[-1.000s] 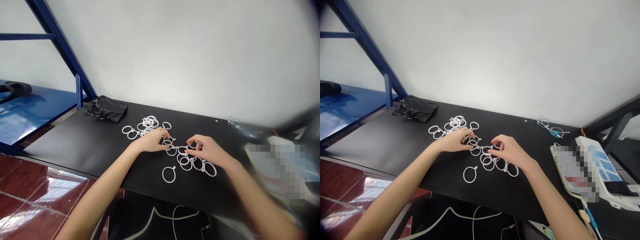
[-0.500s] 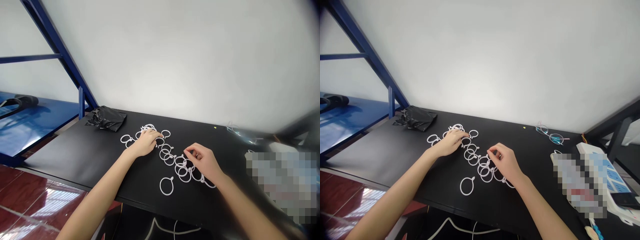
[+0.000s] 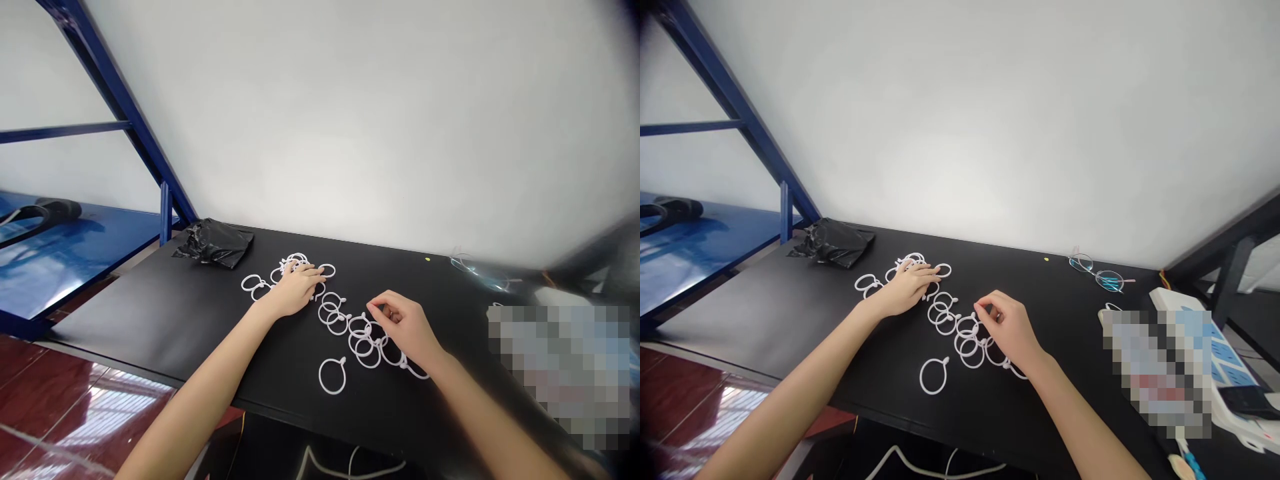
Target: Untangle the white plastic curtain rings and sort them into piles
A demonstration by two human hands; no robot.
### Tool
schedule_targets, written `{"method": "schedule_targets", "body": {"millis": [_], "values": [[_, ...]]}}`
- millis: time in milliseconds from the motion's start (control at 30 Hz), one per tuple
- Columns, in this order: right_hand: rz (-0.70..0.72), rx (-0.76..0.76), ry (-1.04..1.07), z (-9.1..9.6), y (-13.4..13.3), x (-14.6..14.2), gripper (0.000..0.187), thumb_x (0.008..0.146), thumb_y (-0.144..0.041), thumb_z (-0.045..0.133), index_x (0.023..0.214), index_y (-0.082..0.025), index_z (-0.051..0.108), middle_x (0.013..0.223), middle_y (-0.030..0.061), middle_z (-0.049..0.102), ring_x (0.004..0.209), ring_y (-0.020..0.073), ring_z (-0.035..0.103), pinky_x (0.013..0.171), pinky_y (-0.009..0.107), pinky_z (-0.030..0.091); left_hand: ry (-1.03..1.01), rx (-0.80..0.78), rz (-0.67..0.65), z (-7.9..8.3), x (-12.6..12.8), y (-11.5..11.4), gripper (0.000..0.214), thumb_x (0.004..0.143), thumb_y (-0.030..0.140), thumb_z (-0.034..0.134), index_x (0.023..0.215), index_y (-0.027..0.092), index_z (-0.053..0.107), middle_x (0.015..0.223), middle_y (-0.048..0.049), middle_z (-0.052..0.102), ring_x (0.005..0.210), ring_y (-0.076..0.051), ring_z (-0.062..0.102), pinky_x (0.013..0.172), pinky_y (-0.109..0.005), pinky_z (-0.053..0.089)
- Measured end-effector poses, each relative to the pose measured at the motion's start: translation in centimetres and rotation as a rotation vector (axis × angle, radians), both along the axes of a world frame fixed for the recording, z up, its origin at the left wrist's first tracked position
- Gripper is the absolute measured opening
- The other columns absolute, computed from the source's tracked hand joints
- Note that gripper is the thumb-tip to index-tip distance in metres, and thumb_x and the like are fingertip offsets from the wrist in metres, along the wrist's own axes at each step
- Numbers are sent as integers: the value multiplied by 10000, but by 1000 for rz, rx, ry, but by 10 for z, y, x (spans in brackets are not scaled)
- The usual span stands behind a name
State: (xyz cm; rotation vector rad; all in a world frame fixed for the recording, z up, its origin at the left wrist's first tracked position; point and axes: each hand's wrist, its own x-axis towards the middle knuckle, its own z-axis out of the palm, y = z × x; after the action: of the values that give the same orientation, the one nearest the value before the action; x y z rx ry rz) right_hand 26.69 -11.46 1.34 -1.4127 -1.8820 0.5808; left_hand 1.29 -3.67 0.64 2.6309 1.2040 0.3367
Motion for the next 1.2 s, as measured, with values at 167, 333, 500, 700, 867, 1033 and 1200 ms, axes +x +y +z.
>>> {"method": "schedule_targets", "body": {"millis": [167,333,500,700,867,1033,1200], "values": [[1,-12,11,-1,0,1,244,909,-391,565,762,-212,642,714,21,586,538,134,472,479,277,370,-16,-27,7,-4,-14,4,364,954,205,382,1244,233,601,1439,-74,518,1355,-292,416,1133,-604,203],[4,-24,20,-2,1,2,246,911,-397,562,766,-213,637,713,24,581,539,134,471,476,278,372,15,-9,11,-4,-31,8,401,918,96,366,1170,241,641,1420,-47,540,1371,-272,403,1141,-599,200],[7,-48,32,1,0,2,239,907,-401,564,774,-216,637,714,18,576,532,131,472,478,277,379,-67,12,-9,9,-29,-4,371,923,107,387,1153,236,648,1348,-57,597,1337,-272,437,1139,-591,220],[252,-135,-136,2,-3,3,232,790,-382,726,968,-251,655,987,18,633,549,96,509,558,274,435,-173,-77,-166,19,2,-29,330,892,207,530,1212,186,606,1252,-112,598,1161,-240,560,1002,-377,454],[220,-72,-273,3,-5,0,87,851,-307,648,901,-235,650,911,13,634,601,117,507,604,281,426,-70,-129,-156,14,19,-18,307,836,162,527,1122,168,638,1161,-87,588,997,-219,614,851,-314,502],[225,-80,-267,5,-4,3,104,879,-328,617,860,-235,659,860,12,630,627,127,532,591,270,417,-66,-169,-153,10,23,-1,185,778,133,534,897,165,672,1049,-72,604,853,-192,620,784,-305,483],[228,-78,-328,5,-5,1,74,874,-283,603,842,-230,644,847,5,622,609,120,517,601,271,413,-306,-175,-134,12,17,-3,93,820,205,566,795,169,648,1000,-59,624,879,-180,599,775,-292,467]]}}
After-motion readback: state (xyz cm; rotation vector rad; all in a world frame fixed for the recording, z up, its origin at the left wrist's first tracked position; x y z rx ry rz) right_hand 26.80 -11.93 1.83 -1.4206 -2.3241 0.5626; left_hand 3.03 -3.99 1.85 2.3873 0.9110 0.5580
